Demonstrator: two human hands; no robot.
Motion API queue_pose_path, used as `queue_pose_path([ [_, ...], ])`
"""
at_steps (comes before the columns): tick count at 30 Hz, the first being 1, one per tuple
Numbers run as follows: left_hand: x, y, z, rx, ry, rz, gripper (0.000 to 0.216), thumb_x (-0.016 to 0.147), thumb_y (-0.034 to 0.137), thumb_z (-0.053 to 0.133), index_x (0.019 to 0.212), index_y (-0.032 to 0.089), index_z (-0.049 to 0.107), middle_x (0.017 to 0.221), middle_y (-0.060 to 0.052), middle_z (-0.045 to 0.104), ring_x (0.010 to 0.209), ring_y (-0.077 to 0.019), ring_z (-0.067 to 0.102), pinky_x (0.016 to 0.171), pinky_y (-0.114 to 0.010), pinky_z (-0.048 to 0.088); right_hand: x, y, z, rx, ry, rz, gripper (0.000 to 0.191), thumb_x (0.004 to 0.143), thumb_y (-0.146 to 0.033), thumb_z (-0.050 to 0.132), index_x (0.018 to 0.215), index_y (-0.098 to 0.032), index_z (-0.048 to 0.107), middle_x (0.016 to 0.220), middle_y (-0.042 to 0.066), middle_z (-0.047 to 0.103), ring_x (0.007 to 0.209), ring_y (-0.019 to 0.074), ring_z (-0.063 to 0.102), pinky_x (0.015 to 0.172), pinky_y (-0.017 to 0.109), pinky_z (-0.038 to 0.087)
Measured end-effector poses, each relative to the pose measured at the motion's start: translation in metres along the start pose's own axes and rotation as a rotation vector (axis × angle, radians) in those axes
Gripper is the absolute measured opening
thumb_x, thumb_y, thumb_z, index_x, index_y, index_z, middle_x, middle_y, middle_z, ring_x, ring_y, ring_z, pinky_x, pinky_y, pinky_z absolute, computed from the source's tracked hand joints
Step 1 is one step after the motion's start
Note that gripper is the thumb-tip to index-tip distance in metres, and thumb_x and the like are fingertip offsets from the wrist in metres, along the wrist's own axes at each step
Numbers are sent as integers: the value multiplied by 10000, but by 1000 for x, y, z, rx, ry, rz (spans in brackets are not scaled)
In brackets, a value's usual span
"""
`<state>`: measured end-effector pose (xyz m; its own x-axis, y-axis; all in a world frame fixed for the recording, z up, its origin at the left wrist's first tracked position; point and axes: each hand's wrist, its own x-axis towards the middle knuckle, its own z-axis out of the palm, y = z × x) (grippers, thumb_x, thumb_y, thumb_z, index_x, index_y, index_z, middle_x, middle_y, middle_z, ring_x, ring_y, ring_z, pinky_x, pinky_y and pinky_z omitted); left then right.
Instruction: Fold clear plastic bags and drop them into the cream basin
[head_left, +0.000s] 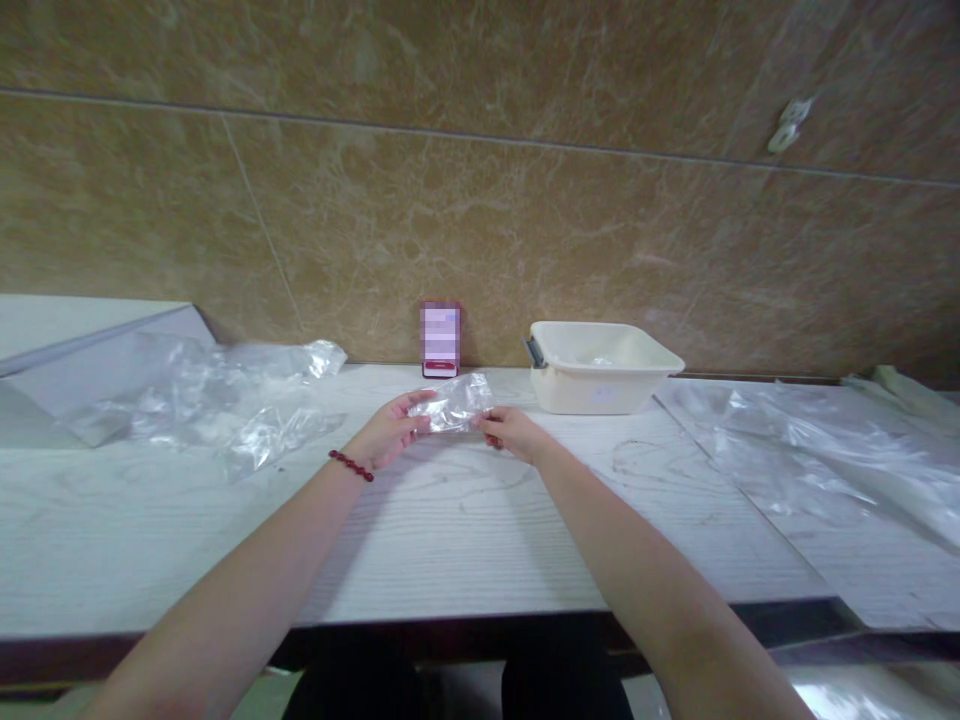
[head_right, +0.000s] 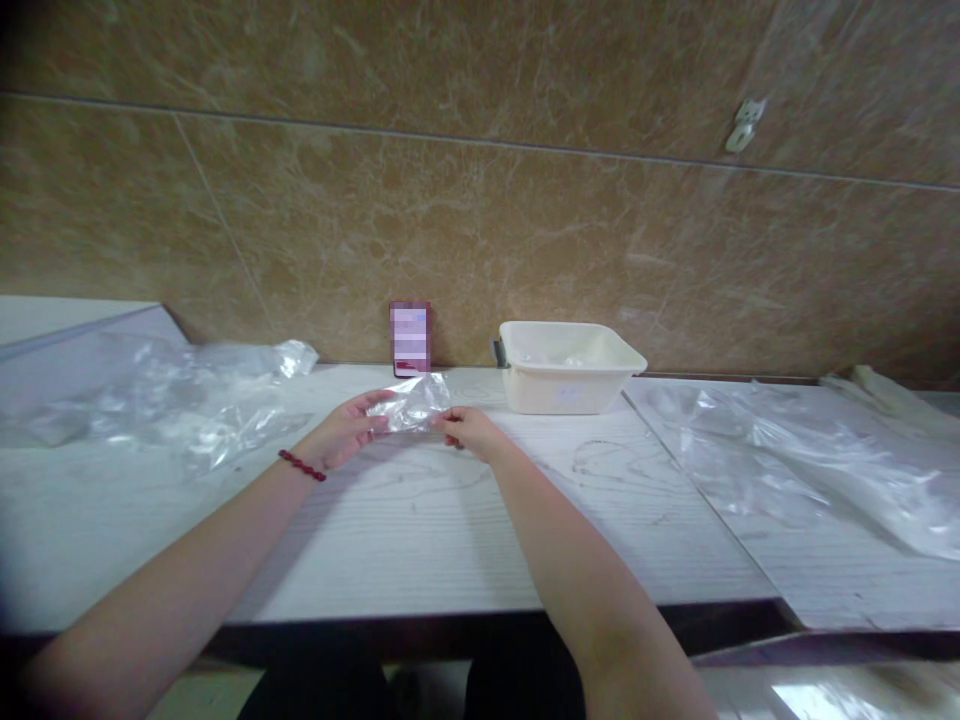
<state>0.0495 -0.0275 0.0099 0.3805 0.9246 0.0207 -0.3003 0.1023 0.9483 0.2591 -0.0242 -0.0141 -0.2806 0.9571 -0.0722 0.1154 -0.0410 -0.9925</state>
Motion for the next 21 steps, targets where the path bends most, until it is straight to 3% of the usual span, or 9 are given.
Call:
queue_pose_path([
  [3, 1, -1, -1, 16, 12, -18, 416, 600, 41, 617, 980, 184, 525, 946, -15, 572, 737, -88, 561, 685, -220, 455, 1, 1, -2, -123, 91, -75, 265, 624, -407, 570, 677, -152, 525, 466, -61, 407, 394, 39, 343, 377, 173, 240],
  [7, 1, -1, -2, 58, -9, -51, 424, 601, 41, 617, 988, 185, 518, 952, -23, 574, 770, -97, 560, 713, -231, 448, 5, 3, -4, -115, 168, -175, 231, 616, -378, 570, 675, -159, 526, 551, -46, 472, 486, 52, 409, 471, 180, 325],
  [14, -3, 3, -4, 120, -120, -112, 488, 639, 79, 605, 1092, 188, 458, 923, -30, 583, 734, -82, 563, 727, -228, 431, 7, 1, -3, 203, 103, -198, 189, 571, -274, 604, 676, -156, 500, 677, -25, 532, 645, 79, 502, 649, 229, 392],
  [18, -2, 2, -10, 168, -172, -138, 577, 647, 94, 603, 1171, 217, 396, 980, -46, 567, 756, -94, 569, 724, -227, 424, 1, -5, -1, 300, 70, -141, 219, 547, -259, 618, 621, -162, 436, 625, -36, 517, 602, 78, 506, 621, 237, 403],
  [21, 0, 0, -13, 202, -189, -181, 631, 632, 70, 604, 1199, 210, 364, 960, -53, 575, 742, -99, 573, 698, -222, 427, 1, -5, -4, 212, 56, -53, 192, 565, -224, 594, 632, -168, 423, 565, -47, 492, 532, 72, 487, 565, 228, 400],
])
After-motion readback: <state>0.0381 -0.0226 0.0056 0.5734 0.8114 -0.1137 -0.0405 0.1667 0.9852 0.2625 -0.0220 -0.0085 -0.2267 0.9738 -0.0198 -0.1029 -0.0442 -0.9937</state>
